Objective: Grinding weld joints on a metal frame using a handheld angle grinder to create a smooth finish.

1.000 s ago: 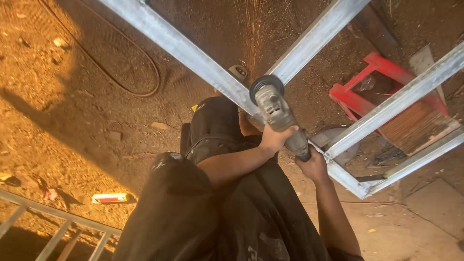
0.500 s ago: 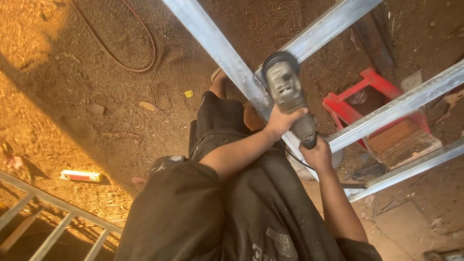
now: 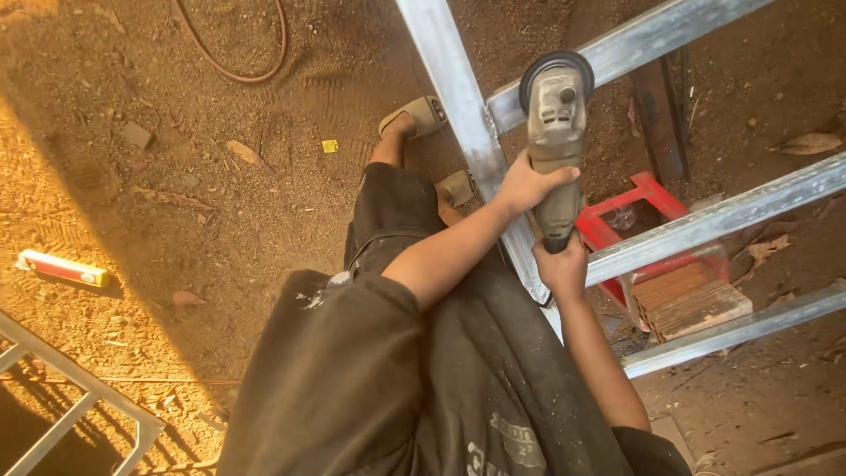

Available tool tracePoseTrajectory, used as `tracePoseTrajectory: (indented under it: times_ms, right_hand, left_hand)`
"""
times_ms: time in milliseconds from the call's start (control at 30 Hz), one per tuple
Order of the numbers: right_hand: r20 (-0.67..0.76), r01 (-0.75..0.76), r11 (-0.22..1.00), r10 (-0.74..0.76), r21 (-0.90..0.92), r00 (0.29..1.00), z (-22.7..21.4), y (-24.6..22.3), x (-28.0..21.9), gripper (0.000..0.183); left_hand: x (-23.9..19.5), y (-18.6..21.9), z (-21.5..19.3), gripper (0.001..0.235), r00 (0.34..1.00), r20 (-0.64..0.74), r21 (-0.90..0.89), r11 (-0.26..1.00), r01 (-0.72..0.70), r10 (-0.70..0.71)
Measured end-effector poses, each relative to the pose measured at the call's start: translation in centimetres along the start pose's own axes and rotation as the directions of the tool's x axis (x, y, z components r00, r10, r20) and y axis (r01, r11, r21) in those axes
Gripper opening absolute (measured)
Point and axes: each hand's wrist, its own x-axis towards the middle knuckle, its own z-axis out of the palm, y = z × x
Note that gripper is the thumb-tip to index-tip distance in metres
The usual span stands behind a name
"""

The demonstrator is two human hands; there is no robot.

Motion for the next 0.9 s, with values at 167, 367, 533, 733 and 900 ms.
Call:
tracePoseTrajectory:
  times_ms: [167, 367, 533, 733, 900]
  right_hand:
    - [0.015, 0.108, 0.994, -0.107, -0.011, 0.994, -0.1, 1.5, 0.6, 0.036]
    - [-0.011, 0.026, 0.999, -0.027, -0.042, 1.000, -0.7, 1.7, 0.4, 0.037]
    - [0.019, -0.014, 1.000, 0.014, -0.011, 1.000, -1.2, 2.3, -0.5, 0.035]
    - [0.091, -0.060, 0.998, 0.058, 0.022, 0.994, -1.9, 0.6, -1.3, 0.033]
    - [0.072, -0.111, 0.992, 0.106, 0.065, 0.992, -0.7, 0.5, -1.5, 0.029]
  left_hand:
    - [-0.4, 0.0, -1.2, 0.096, 0.994, -0.107, 0.017, 0.999, 0.030, -0.028]
    - [-0.7, 0.3, 0.4, 0.100, 0.999, -0.046, -0.015, 1.000, 0.027, -0.028]
    - [-0.9, -1.0, 1.8, 0.095, 0.998, -0.066, -0.094, 0.995, -0.019, 0.013]
    - [-1.6, -2.4, -0.2, 0.094, 0.996, -0.089, -0.048, 0.998, 0.027, -0.031]
    - [-1.4, -0.7, 1.0, 0.093, 0.995, -0.072, -0.002, 0.997, 0.071, -0.071]
